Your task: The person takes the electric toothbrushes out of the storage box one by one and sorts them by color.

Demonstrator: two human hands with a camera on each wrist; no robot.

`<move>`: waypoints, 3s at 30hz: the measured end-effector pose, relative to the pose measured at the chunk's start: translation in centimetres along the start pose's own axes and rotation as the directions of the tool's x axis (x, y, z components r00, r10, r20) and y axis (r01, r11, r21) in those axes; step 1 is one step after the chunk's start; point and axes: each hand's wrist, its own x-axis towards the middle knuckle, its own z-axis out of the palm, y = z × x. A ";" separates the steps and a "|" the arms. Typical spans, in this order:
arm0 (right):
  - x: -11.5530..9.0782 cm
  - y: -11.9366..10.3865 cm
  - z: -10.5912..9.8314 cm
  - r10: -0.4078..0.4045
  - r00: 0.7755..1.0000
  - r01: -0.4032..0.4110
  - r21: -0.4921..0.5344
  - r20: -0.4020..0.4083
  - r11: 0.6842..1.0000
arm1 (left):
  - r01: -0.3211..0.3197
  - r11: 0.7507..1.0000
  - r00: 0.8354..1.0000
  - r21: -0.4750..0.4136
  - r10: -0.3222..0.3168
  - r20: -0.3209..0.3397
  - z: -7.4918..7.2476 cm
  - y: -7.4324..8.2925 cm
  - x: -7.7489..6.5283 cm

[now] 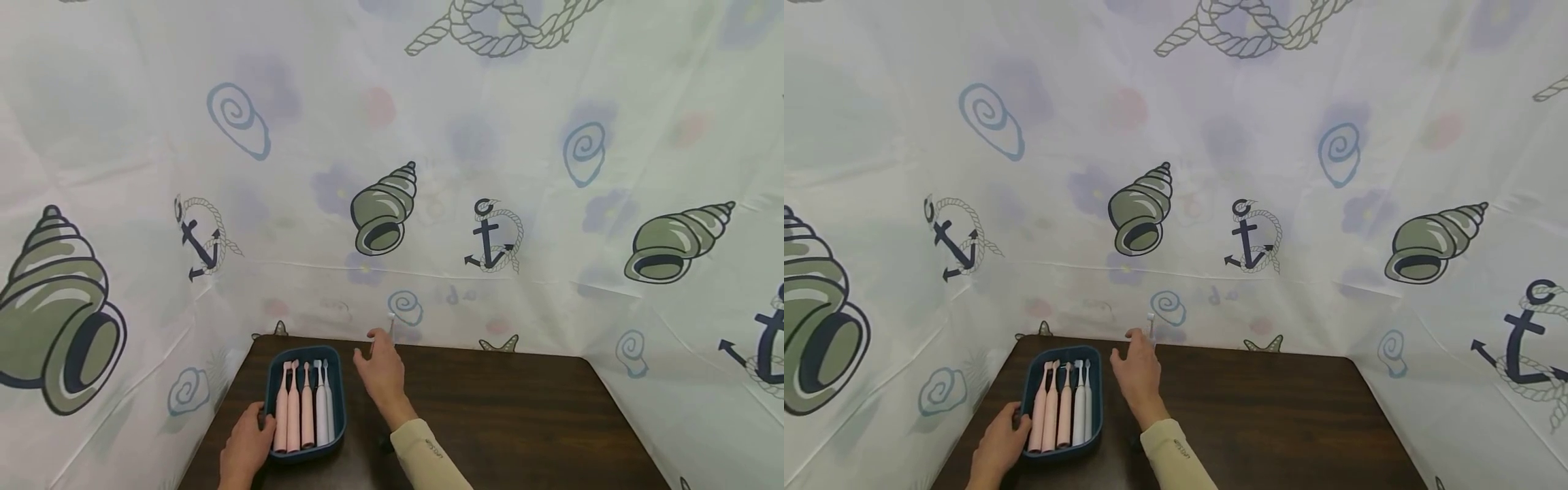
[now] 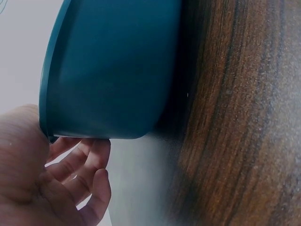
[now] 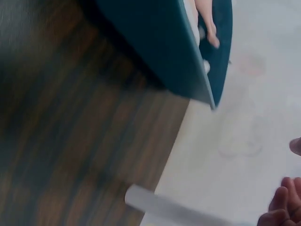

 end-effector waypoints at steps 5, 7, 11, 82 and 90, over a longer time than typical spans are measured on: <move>-1.7 -2.1 2.0 -0.018 0.996 0.023 -0.055 0.091 0.998 | 0.020 1.000 1.000 0.016 -0.020 0.013 -0.7 -0.9 0.1; -2.4 -2.9 2.8 -0.041 0.989 0.052 -0.080 0.140 0.995 | 0.037 0.999 0.999 0.023 -0.038 0.025 -1.0 -1.4 0.1; -4.0 -4.0 4.0 -0.046 0.962 0.086 -0.138 0.268 0.987 | 0.057 0.998 0.997 0.017 -0.058 0.060 -1.1 -2.4 0.0; -1.0 -1.3 1.6 0.138 0.946 -0.211 0.235 0.294 0.949 | 0.023 1.000 0.999 0.018 -0.024 0.044 0.4 -0.4 0.9; -0.8 0.2 1.2 0.107 0.957 -0.196 0.333 0.269 0.922 | 0.030 0.999 0.998 0.025 -0.031 0.045 0.6 -0.3 0.8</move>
